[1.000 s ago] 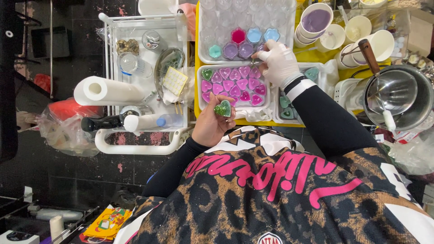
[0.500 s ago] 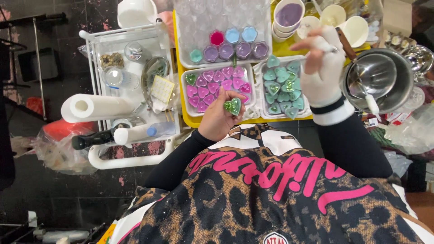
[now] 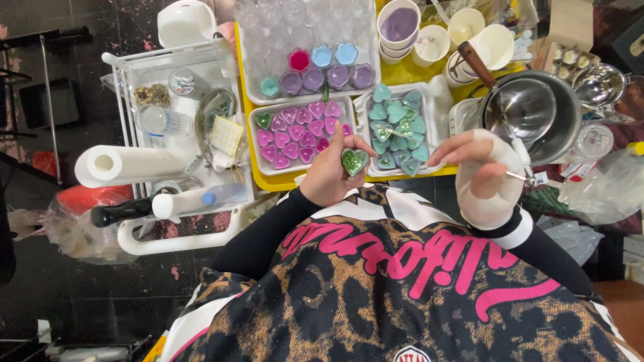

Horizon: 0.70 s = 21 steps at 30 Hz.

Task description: The recorder is decorating heart-shaped green wax melts with glitter using a small metal tool.

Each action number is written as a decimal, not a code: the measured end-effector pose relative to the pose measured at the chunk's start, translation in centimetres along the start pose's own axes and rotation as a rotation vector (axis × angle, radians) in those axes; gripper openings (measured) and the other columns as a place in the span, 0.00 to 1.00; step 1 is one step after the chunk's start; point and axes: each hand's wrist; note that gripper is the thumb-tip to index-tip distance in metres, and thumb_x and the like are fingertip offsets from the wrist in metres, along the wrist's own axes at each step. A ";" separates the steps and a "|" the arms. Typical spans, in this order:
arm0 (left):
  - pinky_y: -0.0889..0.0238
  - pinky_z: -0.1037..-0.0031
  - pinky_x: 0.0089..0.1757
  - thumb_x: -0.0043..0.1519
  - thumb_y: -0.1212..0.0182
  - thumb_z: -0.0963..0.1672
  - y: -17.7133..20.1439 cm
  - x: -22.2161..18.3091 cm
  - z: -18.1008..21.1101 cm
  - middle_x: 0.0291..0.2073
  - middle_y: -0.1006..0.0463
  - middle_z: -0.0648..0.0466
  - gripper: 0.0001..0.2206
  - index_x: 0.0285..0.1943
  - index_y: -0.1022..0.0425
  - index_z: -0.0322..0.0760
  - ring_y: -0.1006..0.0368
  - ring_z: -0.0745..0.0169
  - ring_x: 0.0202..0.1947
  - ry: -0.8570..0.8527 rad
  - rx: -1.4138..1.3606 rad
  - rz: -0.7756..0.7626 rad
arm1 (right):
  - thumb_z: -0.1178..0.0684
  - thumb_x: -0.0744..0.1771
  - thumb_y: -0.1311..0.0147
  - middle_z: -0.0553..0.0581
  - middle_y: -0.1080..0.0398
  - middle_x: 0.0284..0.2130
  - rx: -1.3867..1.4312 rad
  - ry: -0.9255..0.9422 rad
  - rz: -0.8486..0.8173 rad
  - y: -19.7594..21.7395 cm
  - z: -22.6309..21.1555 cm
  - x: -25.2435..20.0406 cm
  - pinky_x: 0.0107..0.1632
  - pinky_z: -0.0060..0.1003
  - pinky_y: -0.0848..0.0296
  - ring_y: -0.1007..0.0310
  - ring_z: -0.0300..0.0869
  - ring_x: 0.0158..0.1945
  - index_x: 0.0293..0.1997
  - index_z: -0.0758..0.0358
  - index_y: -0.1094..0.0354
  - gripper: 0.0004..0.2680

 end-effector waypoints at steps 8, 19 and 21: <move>0.52 0.76 0.25 0.70 0.67 0.62 -2.7 0.5 -0.5 0.21 0.35 0.55 0.34 0.43 0.27 0.30 0.46 0.68 0.19 -0.029 0.117 0.066 | 0.31 0.74 0.66 0.64 0.29 0.44 -0.097 -0.031 -0.240 1.5 -2.8 1.8 0.51 0.39 0.25 0.23 0.48 0.44 0.44 0.64 0.33 0.23; 0.54 0.76 0.24 0.68 0.65 0.63 -4.0 1.9 -1.7 0.20 0.37 0.55 0.35 0.43 0.26 0.29 0.49 0.70 0.16 -0.056 0.055 0.101 | 0.36 0.75 0.68 0.62 0.26 0.46 -0.261 0.042 -0.533 3.1 -4.0 3.9 0.52 0.40 0.24 0.21 0.49 0.49 0.46 0.64 0.32 0.21; 0.53 0.76 0.24 0.68 0.65 0.63 -4.0 2.0 -1.8 0.20 0.37 0.55 0.36 0.43 0.26 0.29 0.49 0.71 0.16 -0.075 0.057 0.075 | 0.36 0.75 0.67 0.61 0.24 0.45 -0.256 0.031 -0.560 3.3 -3.9 3.9 0.51 0.40 0.23 0.21 0.48 0.47 0.44 0.64 0.31 0.21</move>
Point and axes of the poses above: each hand's wrist, its own x-axis towards the middle knuckle, its own y-axis out of the back of the hand, z = x × y
